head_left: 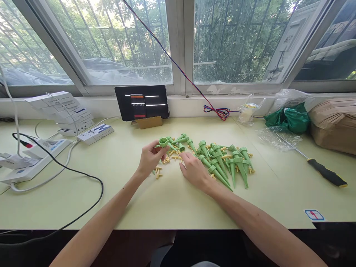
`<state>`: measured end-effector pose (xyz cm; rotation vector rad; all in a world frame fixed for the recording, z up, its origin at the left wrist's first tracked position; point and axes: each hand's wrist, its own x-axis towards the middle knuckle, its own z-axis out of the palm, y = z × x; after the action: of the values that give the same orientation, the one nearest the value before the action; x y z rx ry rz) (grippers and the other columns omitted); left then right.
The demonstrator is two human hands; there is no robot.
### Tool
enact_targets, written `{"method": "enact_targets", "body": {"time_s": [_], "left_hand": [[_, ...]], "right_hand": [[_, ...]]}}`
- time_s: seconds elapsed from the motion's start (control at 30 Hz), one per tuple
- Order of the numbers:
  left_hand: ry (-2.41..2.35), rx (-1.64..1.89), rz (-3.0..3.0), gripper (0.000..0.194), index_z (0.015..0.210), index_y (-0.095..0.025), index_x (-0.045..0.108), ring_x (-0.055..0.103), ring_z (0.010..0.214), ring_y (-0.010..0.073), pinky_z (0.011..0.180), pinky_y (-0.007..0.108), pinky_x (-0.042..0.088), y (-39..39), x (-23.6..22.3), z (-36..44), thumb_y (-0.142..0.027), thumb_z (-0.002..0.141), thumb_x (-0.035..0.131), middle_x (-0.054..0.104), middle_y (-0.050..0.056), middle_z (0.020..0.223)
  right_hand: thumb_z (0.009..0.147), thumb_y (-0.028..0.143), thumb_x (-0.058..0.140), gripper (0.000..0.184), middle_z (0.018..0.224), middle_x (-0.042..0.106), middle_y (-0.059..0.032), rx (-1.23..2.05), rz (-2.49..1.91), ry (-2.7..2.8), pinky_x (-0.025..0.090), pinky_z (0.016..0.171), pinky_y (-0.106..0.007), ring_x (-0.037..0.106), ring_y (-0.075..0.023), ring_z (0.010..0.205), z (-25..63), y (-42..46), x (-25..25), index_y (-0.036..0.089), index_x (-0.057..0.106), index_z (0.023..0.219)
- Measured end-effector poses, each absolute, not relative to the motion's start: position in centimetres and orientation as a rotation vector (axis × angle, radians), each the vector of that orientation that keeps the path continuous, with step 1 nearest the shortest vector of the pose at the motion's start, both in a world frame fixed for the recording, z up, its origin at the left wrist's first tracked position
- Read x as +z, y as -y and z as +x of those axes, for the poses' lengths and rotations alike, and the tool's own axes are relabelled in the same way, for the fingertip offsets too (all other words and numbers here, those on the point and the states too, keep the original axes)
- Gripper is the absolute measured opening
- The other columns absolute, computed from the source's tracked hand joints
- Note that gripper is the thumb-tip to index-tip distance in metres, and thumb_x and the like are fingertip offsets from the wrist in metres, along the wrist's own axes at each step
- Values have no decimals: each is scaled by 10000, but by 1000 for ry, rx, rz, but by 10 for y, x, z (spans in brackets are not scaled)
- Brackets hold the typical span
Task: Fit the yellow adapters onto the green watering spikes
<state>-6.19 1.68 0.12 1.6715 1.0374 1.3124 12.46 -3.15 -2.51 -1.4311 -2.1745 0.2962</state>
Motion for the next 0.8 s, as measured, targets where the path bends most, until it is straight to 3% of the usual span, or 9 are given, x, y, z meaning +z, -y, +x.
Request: {"method": "enact_targets", "body": {"time_s": [0.1, 0.27, 0.5, 0.8], "left_hand": [[-1030, 1311, 1602, 288, 947, -160, 668, 521, 500, 98, 457, 247, 446, -18, 1, -62, -388, 794, 754, 596, 3, 724], [-1045, 1242, 1557, 546, 1245, -211, 594, 537, 499, 91, 490, 246, 487, -20, 1, -63, -426, 774, 768, 623, -5, 780], [-1048, 1084, 1614, 427, 1128, -178, 651, 514, 497, 109, 493, 248, 468, -20, -4, -62, -484, 834, 698, 563, -27, 621], [-977, 1008, 1533, 372, 989, -182, 664, 475, 497, 101, 456, 232, 423, -19, -4, -59, -530, 857, 653, 531, -24, 612]], "right_hand": [[972, 184, 478, 288, 1239, 611, -124, 329, -1428, 2217, 497, 827, -324, 652, -238, 1007, 123, 33, -23, 159, 540, 1252], [983, 206, 462, 254, 1297, 582, -125, 396, -1440, 2285, 484, 828, -326, 654, -234, 1014, 124, 36, -20, 159, 543, 1219], [994, 170, 429, 250, 1282, 579, -134, 363, -1443, 2316, 475, 797, -314, 649, -225, 1017, 125, 34, -23, 159, 539, 1218], [982, 91, 380, 280, 1082, 623, -113, 215, -1424, 2352, 451, 677, -289, 652, -199, 853, 126, 28, -31, 171, 603, 1131]]}}
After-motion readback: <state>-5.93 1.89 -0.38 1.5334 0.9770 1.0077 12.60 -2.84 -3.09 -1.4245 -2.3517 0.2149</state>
